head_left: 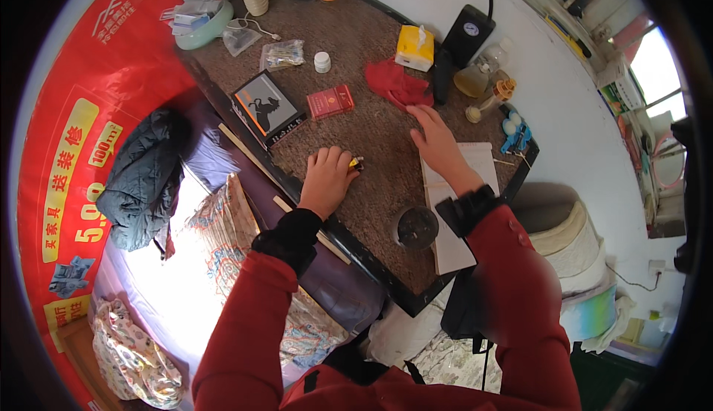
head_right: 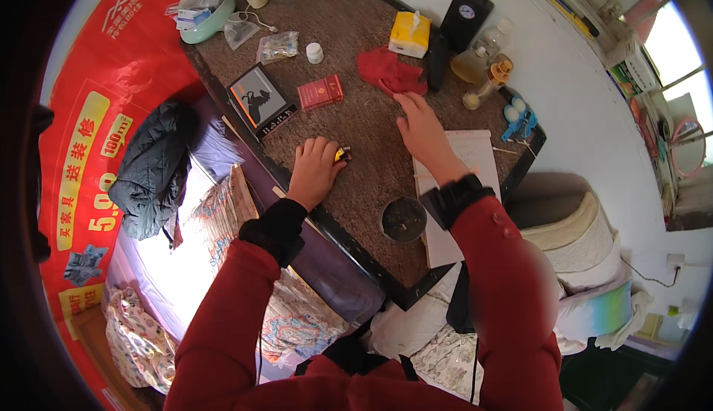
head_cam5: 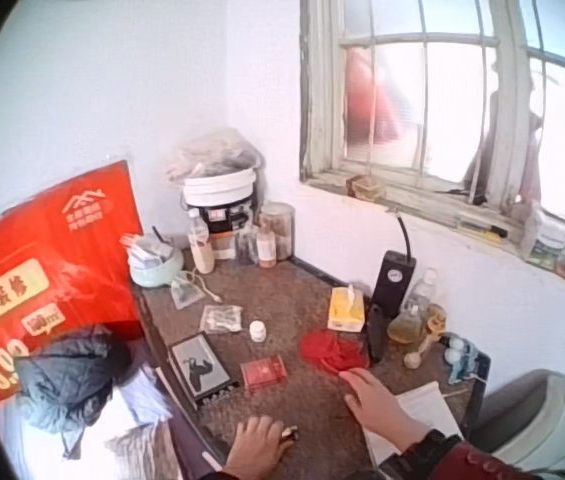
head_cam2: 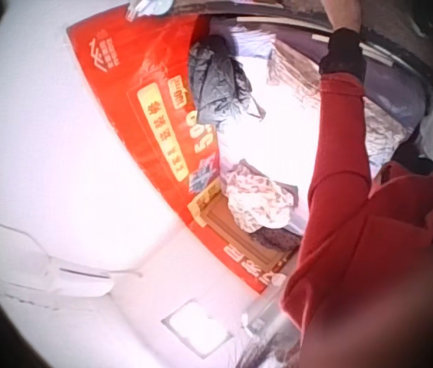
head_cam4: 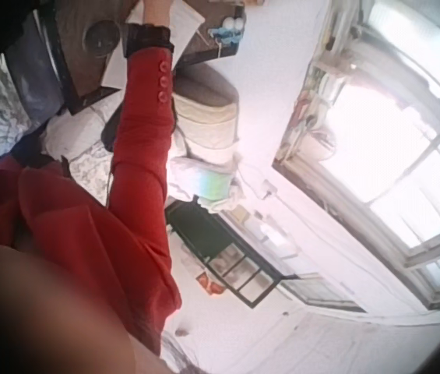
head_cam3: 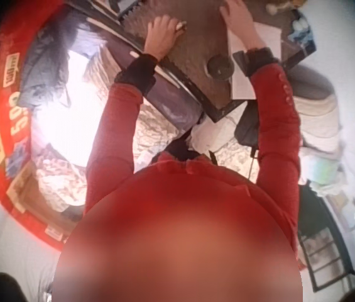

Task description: The person clears a cluttered table by moving various items aside, then wipes the surface with a red cloth. They handle a notebook, plastic bottles, a tissue box, and other small objects, placing them in different spots before wiping the table.

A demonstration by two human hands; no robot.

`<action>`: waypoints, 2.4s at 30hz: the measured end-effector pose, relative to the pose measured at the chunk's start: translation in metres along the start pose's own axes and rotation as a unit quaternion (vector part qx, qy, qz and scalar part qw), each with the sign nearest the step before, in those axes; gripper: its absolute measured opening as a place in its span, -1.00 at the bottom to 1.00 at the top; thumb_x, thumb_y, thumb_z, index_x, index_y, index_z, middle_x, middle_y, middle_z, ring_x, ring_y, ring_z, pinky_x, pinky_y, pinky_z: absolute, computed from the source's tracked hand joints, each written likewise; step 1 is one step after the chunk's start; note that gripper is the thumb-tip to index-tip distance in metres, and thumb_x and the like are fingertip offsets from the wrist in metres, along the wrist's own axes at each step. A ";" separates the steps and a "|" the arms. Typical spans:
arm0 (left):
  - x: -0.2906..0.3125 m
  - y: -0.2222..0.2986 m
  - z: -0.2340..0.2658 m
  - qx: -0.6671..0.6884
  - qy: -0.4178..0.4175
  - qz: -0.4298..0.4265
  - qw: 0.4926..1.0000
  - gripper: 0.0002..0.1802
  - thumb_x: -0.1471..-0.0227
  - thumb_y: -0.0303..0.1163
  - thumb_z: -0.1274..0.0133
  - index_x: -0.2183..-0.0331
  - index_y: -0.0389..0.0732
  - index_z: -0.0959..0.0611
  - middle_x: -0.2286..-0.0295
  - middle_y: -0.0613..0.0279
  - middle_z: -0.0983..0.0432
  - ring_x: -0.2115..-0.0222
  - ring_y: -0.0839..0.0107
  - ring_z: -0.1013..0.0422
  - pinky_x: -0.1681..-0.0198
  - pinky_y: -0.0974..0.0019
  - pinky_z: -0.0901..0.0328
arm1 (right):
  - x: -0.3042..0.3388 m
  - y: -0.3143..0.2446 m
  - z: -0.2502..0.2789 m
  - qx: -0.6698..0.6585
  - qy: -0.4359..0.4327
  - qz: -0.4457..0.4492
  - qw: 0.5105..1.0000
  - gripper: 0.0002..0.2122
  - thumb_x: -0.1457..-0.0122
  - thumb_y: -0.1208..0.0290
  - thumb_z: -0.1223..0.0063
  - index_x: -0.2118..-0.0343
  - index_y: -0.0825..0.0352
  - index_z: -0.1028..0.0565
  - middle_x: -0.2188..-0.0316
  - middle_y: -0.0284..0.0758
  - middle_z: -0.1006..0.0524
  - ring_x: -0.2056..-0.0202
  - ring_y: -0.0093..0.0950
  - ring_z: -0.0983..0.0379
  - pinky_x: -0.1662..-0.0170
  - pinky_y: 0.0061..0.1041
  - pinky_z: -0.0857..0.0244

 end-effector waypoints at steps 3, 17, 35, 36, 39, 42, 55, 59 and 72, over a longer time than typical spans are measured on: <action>-0.004 -0.003 0.001 0.038 -0.011 0.022 0.999 -0.65 0.00 -0.20 -0.17 0.21 -0.18 -0.49 0.29 0.18 -0.34 0.18 0.17 -0.29 0.11 0.16 -0.18 | -0.056 0.023 -0.038 0.088 0.031 0.059 0.994 -0.54 -0.13 0.56 -0.03 -0.13 0.29 -0.34 -0.11 -0.09 -0.34 -0.05 -0.04 -0.33 -0.12 -0.19 -0.26; -0.002 -0.005 0.006 0.045 -0.020 0.012 0.999 -0.63 0.13 -0.30 -0.20 0.22 -0.14 -0.50 0.28 0.20 -0.35 0.17 0.20 -0.30 0.09 0.18 -0.17 | -0.044 -0.056 -0.042 0.038 -0.239 0.093 0.966 -0.69 -0.03 0.41 -0.20 0.10 0.22 -0.53 0.11 -0.25 -0.46 0.16 -0.18 -0.47 0.11 -0.24 -0.40; 0.014 -0.016 -0.009 0.087 0.035 0.018 0.995 -0.67 -0.01 -0.40 0.00 0.13 -0.20 -0.54 0.13 0.14 -0.40 0.03 0.11 -0.27 -0.05 0.09 -0.16 | -0.135 -0.164 -0.116 -0.222 -0.112 0.031 0.968 -0.22 0.02 0.16 -0.30 -0.27 0.19 -0.18 -0.20 -0.14 -0.26 -0.19 -0.10 -0.21 -0.19 -0.19 -0.16; 0.012 -0.015 -0.006 0.109 0.028 0.026 0.993 -0.70 0.02 -0.40 -0.01 0.17 -0.22 -0.53 0.21 0.12 -0.39 0.10 0.12 -0.29 0.03 0.12 -0.19 | -0.125 -0.157 -0.094 -0.318 -0.101 0.011 0.943 -0.24 -0.02 0.18 -0.28 -0.28 0.24 -0.18 -0.19 -0.16 -0.30 -0.19 -0.22 -0.25 -0.20 -0.30 -0.16; 0.006 -0.012 -0.004 0.059 0.033 0.025 0.997 -0.76 0.01 -0.40 0.00 0.23 -0.21 -0.51 0.29 0.12 -0.36 0.18 0.15 -0.30 0.09 0.15 -0.21 | -0.077 -0.130 -0.027 -0.552 -0.114 -0.150 0.813 -0.44 -0.24 0.23 -0.05 -0.26 0.28 -0.22 -0.17 -0.24 -0.35 -0.16 -0.39 -0.30 -0.19 -0.36 -0.17; 0.004 -0.011 -0.009 0.008 0.020 0.031 0.999 -0.87 0.00 -0.40 0.02 0.32 -0.13 -0.49 0.33 0.15 -0.34 0.23 0.18 -0.31 0.17 0.15 -0.22 | -0.022 -0.105 0.028 -0.639 -0.064 -0.190 0.742 -0.54 -0.35 0.12 0.14 -0.22 0.22 -0.30 -0.14 -0.30 -0.39 -0.15 -0.39 -0.30 -0.21 -0.28 -0.14; 0.048 0.032 0.022 0.285 0.135 0.196 0.928 -0.73 -0.23 -0.26 -0.03 0.22 -0.30 -0.49 0.41 0.05 -0.41 0.40 0.22 -0.39 0.37 0.21 -0.27 | 0.194 -0.113 0.167 -0.448 0.075 -0.190 0.870 -0.30 -0.20 0.28 -0.13 -0.35 0.31 -0.07 -0.20 -0.31 -0.30 -0.16 -0.55 -0.22 -0.20 -0.52 -0.10; 0.083 0.112 0.058 0.490 0.067 0.231 0.838 -0.64 -0.32 -0.13 0.09 0.28 -0.27 -0.50 0.62 0.46 -0.25 0.62 0.64 -0.18 0.56 0.47 -0.12 | 0.240 -0.128 0.155 -0.287 0.093 -0.143 0.943 -0.26 -0.08 0.25 -0.28 -0.30 0.32 -0.17 -0.26 -0.19 -0.24 -0.24 -0.36 -0.17 -0.26 -0.43 -0.04; 0.187 0.254 0.065 0.707 -0.104 0.306 0.629 -0.51 -0.37 -0.14 0.22 -0.08 -0.33 -0.45 0.59 0.48 -0.16 0.54 0.65 -0.19 0.52 0.54 -0.09 | 0.348 -0.154 0.063 0.015 0.067 -0.145 0.987 -0.27 0.03 0.22 -0.32 -0.24 0.20 -0.27 -0.29 -0.14 -0.17 -0.26 -0.02 -0.08 -0.32 -0.14 0.05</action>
Point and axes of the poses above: each hand's wrist, its own x-axis away from the middle knuckle, its own z-axis out of the back of the hand, y = z × x, the point moved 2 cm from there along -x, towards the middle knuckle
